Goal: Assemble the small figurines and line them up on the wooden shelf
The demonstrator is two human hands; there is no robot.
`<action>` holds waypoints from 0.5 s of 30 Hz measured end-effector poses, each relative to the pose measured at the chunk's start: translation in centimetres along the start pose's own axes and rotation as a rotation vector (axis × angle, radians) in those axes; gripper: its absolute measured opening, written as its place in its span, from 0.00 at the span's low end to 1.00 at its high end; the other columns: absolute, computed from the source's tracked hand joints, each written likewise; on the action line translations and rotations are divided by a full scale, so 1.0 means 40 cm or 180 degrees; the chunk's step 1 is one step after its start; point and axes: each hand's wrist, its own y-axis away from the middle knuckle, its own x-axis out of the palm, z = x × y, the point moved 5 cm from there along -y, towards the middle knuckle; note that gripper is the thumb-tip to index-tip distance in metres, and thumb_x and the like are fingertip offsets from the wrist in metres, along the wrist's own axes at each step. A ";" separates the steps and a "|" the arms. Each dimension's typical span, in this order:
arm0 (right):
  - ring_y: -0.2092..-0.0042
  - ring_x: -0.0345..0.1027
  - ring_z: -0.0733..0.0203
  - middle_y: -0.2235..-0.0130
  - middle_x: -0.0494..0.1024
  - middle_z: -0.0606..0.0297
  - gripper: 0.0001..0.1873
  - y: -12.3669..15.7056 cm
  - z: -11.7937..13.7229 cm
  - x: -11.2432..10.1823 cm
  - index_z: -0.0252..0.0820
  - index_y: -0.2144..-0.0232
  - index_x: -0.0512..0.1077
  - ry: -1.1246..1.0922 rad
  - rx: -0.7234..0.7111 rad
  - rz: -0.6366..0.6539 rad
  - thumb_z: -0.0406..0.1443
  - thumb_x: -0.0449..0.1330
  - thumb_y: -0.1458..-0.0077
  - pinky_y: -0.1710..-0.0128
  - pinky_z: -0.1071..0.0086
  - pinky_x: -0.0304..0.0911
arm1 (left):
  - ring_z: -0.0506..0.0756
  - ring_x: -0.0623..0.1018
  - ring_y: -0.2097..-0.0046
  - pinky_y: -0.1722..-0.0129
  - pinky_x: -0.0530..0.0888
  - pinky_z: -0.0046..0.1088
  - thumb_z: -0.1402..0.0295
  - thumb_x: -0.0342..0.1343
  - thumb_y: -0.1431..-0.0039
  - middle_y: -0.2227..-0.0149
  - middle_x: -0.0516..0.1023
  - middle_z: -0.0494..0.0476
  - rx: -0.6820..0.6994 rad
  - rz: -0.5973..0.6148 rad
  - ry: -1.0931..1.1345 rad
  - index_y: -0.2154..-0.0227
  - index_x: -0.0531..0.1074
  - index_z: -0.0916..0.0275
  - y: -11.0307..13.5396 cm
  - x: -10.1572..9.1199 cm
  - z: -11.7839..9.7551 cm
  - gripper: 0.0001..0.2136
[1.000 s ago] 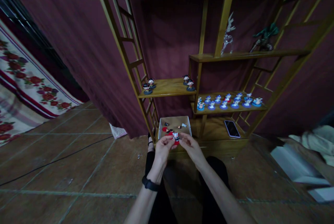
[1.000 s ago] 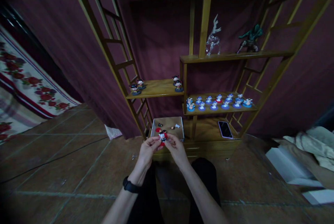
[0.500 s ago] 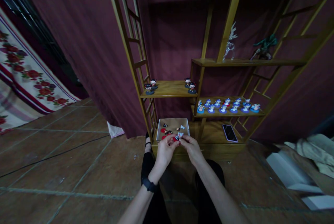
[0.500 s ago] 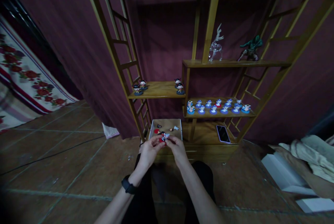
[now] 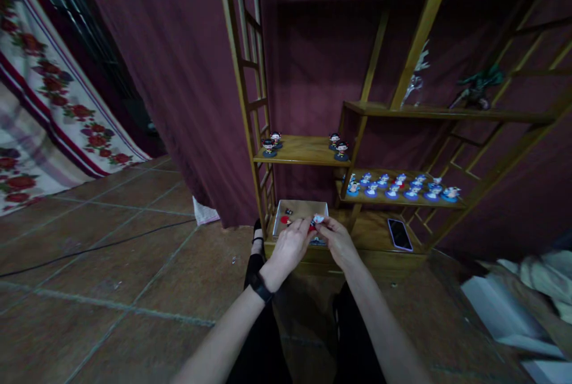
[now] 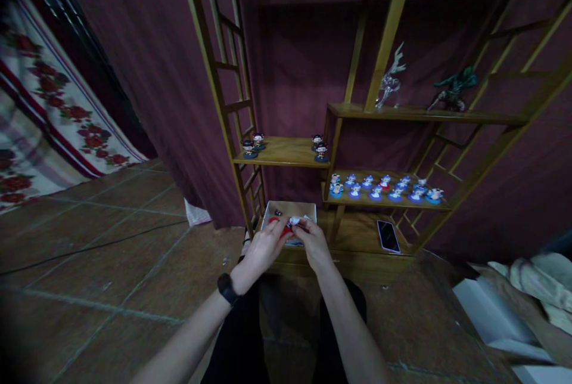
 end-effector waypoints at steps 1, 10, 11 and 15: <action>0.62 0.68 0.60 0.65 0.77 0.66 0.16 -0.003 0.001 -0.001 0.43 0.67 0.74 0.0040 -0.0010 -0.0009 0.37 0.66 0.64 0.60 0.67 0.62 | 0.56 0.73 0.60 0.60 0.69 0.30 0.63 0.47 0.43 0.61 0.72 0.59 0.0134 0.0123 -0.0412 0.49 0.61 0.59 0.000 0.003 -0.005 0.19; 0.61 0.67 0.60 0.64 0.76 0.65 0.18 -0.015 -0.039 -0.008 0.43 0.67 0.74 0.0036 0.0028 -0.0005 0.38 0.67 0.66 0.60 0.67 0.62 | 0.56 0.73 0.60 0.61 0.69 0.30 0.64 0.41 0.40 0.63 0.70 0.61 0.0636 0.0231 -0.1423 0.49 0.58 0.64 0.009 0.019 -0.004 0.17; 0.61 0.67 0.60 0.63 0.76 0.65 0.18 -0.016 -0.044 -0.009 0.43 0.67 0.74 0.0038 0.0043 -0.0008 0.38 0.67 0.66 0.59 0.67 0.62 | 0.56 0.73 0.60 0.62 0.69 0.30 0.64 0.41 0.40 0.64 0.70 0.61 0.0648 0.0233 -0.1426 0.49 0.58 0.64 0.011 0.018 -0.003 0.17; 0.60 0.67 0.59 0.61 0.76 0.64 0.19 -0.020 -0.057 -0.010 0.43 0.66 0.74 0.0031 0.0102 -0.0045 0.37 0.67 0.67 0.59 0.67 0.62 | 0.57 0.73 0.61 0.63 0.69 0.31 0.65 0.42 0.40 0.64 0.70 0.62 0.0680 0.0219 -0.1436 0.49 0.58 0.65 0.015 0.017 0.004 0.18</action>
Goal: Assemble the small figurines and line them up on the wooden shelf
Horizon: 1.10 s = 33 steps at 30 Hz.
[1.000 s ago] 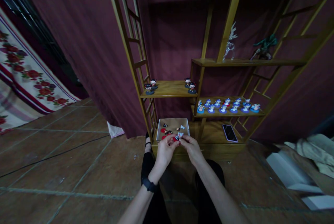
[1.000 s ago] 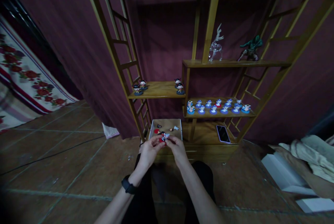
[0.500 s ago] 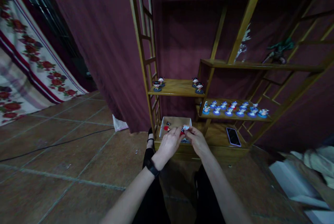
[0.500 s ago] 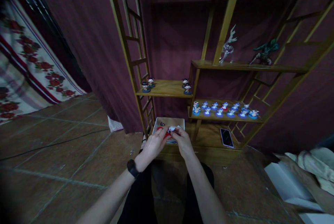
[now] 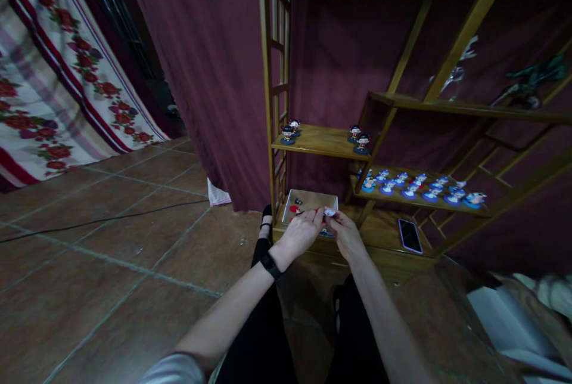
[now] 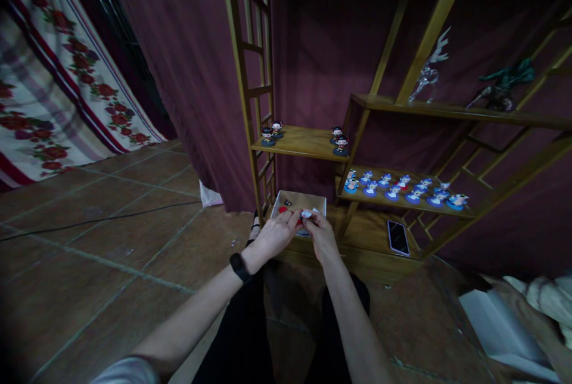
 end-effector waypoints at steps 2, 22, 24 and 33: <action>0.59 0.67 0.59 0.61 0.76 0.64 0.19 0.000 -0.004 0.002 0.43 0.66 0.74 -0.0013 0.0018 0.0004 0.37 0.67 0.67 0.59 0.66 0.62 | 0.57 0.73 0.60 0.62 0.69 0.32 0.65 0.42 0.40 0.64 0.70 0.63 0.0046 0.0000 0.0010 0.48 0.58 0.66 0.001 0.003 0.001 0.18; 0.60 0.68 0.57 0.63 0.76 0.61 0.16 0.015 0.006 0.013 0.41 0.66 0.73 0.0257 0.0018 0.0029 0.39 0.64 0.62 0.58 0.63 0.62 | 0.55 0.75 0.64 0.62 0.71 0.31 0.63 0.54 0.49 0.65 0.76 0.58 -0.1039 -0.0171 0.2923 0.57 0.71 0.63 0.002 0.066 0.072 0.16; 0.60 0.69 0.57 0.62 0.76 0.61 0.16 0.018 0.018 0.019 0.41 0.66 0.73 0.0317 -0.0002 0.0067 0.40 0.64 0.60 0.58 0.63 0.63 | 0.54 0.76 0.67 0.66 0.72 0.31 0.62 0.56 0.52 0.68 0.77 0.58 -0.1477 -0.0082 0.3905 0.59 0.71 0.66 -0.001 0.089 0.086 0.18; 0.65 0.69 0.60 0.63 0.76 0.61 0.16 0.036 0.029 0.034 0.40 0.69 0.74 0.0231 0.0160 0.0135 0.42 0.65 0.63 0.63 0.66 0.65 | 0.50 0.76 0.72 0.70 0.73 0.25 0.68 0.64 0.60 0.69 0.78 0.59 -0.2719 -0.0120 0.5317 0.68 0.75 0.67 0.024 0.120 0.093 0.13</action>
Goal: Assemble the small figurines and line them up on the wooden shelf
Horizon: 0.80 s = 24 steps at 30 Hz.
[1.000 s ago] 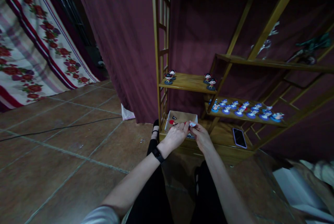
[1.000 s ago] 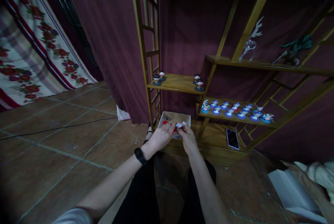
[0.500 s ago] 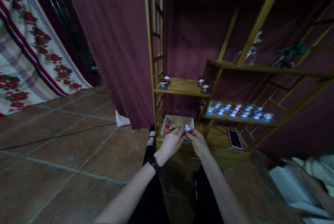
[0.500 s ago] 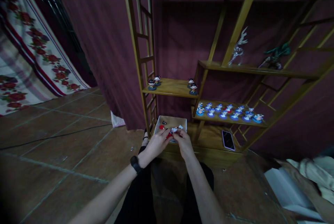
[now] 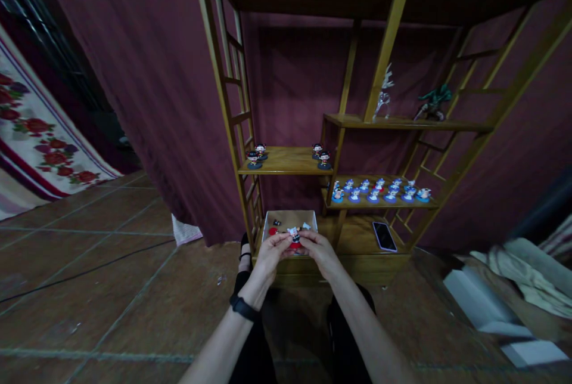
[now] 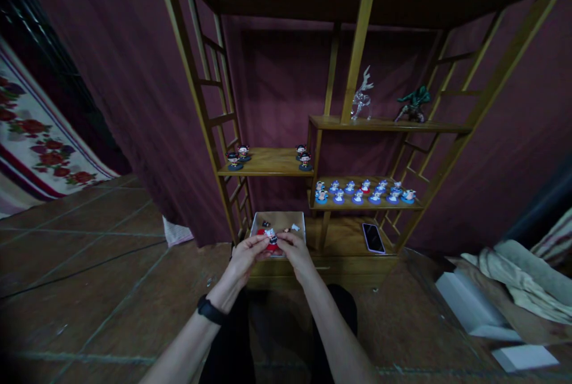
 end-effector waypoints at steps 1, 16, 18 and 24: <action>0.65 0.70 0.60 0.64 0.76 0.61 0.16 0.002 -0.009 -0.002 0.40 0.69 0.74 -0.0034 0.0038 0.0026 0.42 0.65 0.63 0.63 0.66 0.65 | 0.49 0.76 0.73 0.71 0.73 0.24 0.69 0.64 0.60 0.70 0.78 0.58 -0.0040 -0.0016 0.0021 0.69 0.75 0.67 0.002 -0.001 0.005 0.12; 0.66 0.69 0.61 0.68 0.76 0.64 0.14 0.016 -0.138 -0.107 0.40 0.70 0.73 -0.0057 0.0103 -0.0228 0.41 0.64 0.62 0.63 0.68 0.62 | 0.49 0.77 0.73 0.70 0.75 0.25 0.74 0.61 0.55 0.71 0.78 0.57 -0.0522 -0.0369 0.0579 0.66 0.72 0.66 -0.001 0.001 0.168 0.10; 0.64 0.69 0.60 0.67 0.76 0.63 0.15 0.015 -0.165 -0.131 0.40 0.70 0.73 -0.0007 0.0107 -0.0248 0.42 0.64 0.62 0.62 0.66 0.62 | 0.49 0.76 0.74 0.71 0.75 0.25 0.74 0.61 0.55 0.73 0.77 0.57 -0.0732 -0.0477 0.0719 0.68 0.71 0.67 -0.001 0.003 0.201 0.08; 0.61 0.69 0.56 0.66 0.76 0.63 0.16 0.020 -0.211 -0.189 0.43 0.69 0.74 0.0472 -0.0206 -0.0056 0.45 0.63 0.61 0.57 0.62 0.61 | 0.49 0.75 0.77 0.73 0.74 0.23 0.76 0.61 0.55 0.78 0.76 0.56 -0.1172 -0.0570 0.0913 0.75 0.72 0.69 0.000 0.015 0.295 0.04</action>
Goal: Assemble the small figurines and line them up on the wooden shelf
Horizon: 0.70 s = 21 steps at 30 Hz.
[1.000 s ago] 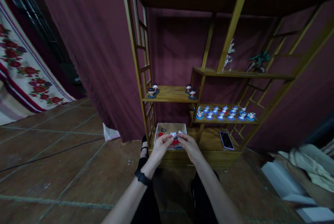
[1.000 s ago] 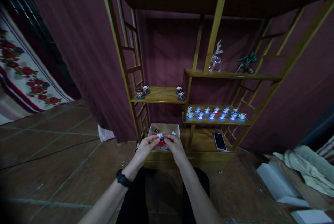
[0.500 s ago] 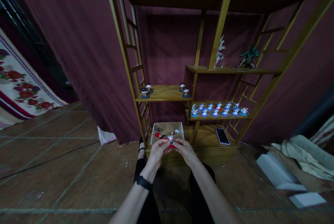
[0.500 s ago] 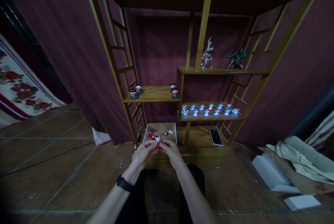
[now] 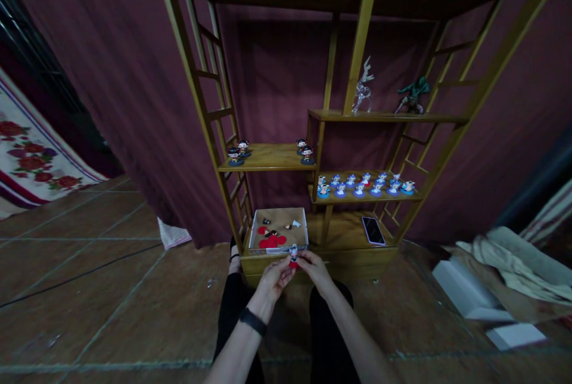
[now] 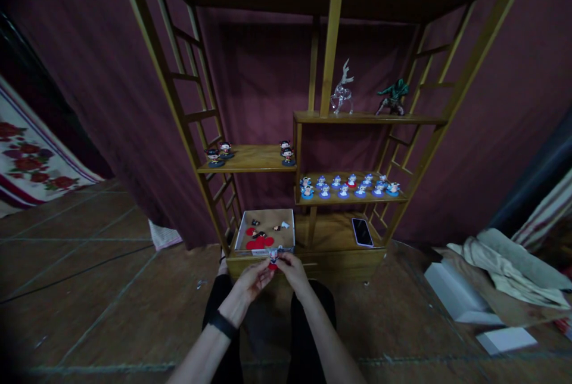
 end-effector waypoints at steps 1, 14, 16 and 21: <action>0.60 0.69 0.55 0.65 0.77 0.63 0.16 0.001 -0.007 -0.009 0.43 0.69 0.74 0.0136 -0.0074 0.0040 0.45 0.62 0.60 0.56 0.61 0.60 | 0.48 0.75 0.78 0.74 0.74 0.22 0.76 0.61 0.55 0.78 0.76 0.56 -0.0004 -0.0046 -0.0003 0.76 0.72 0.69 -0.005 -0.004 0.012 0.03; 0.62 0.69 0.53 0.66 0.77 0.63 0.14 0.019 -0.100 -0.074 0.45 0.69 0.74 0.0721 -0.0195 0.0049 0.45 0.61 0.59 0.59 0.61 0.61 | 0.45 0.72 0.81 0.79 0.71 0.18 0.80 0.59 0.54 0.80 0.74 0.53 0.0176 -0.0307 0.0166 0.77 0.72 0.68 -0.064 -0.043 0.134 0.03; 0.63 0.69 0.53 0.68 0.77 0.63 0.14 0.013 -0.105 -0.075 0.44 0.71 0.74 0.0822 -0.0227 -0.0005 0.46 0.61 0.58 0.60 0.62 0.61 | 0.43 0.70 0.82 0.79 0.70 0.16 0.80 0.58 0.54 0.81 0.73 0.51 0.0322 -0.0381 0.0183 0.78 0.72 0.68 -0.072 -0.045 0.141 0.04; 0.64 0.69 0.53 0.69 0.77 0.62 0.14 0.010 -0.099 -0.092 0.44 0.73 0.74 0.0799 -0.0276 -0.0304 0.47 0.60 0.58 0.62 0.62 0.61 | 0.43 0.70 0.82 0.80 0.69 0.15 0.80 0.59 0.55 0.81 0.72 0.51 0.0589 -0.0423 0.0091 0.79 0.72 0.67 -0.084 -0.018 0.151 0.04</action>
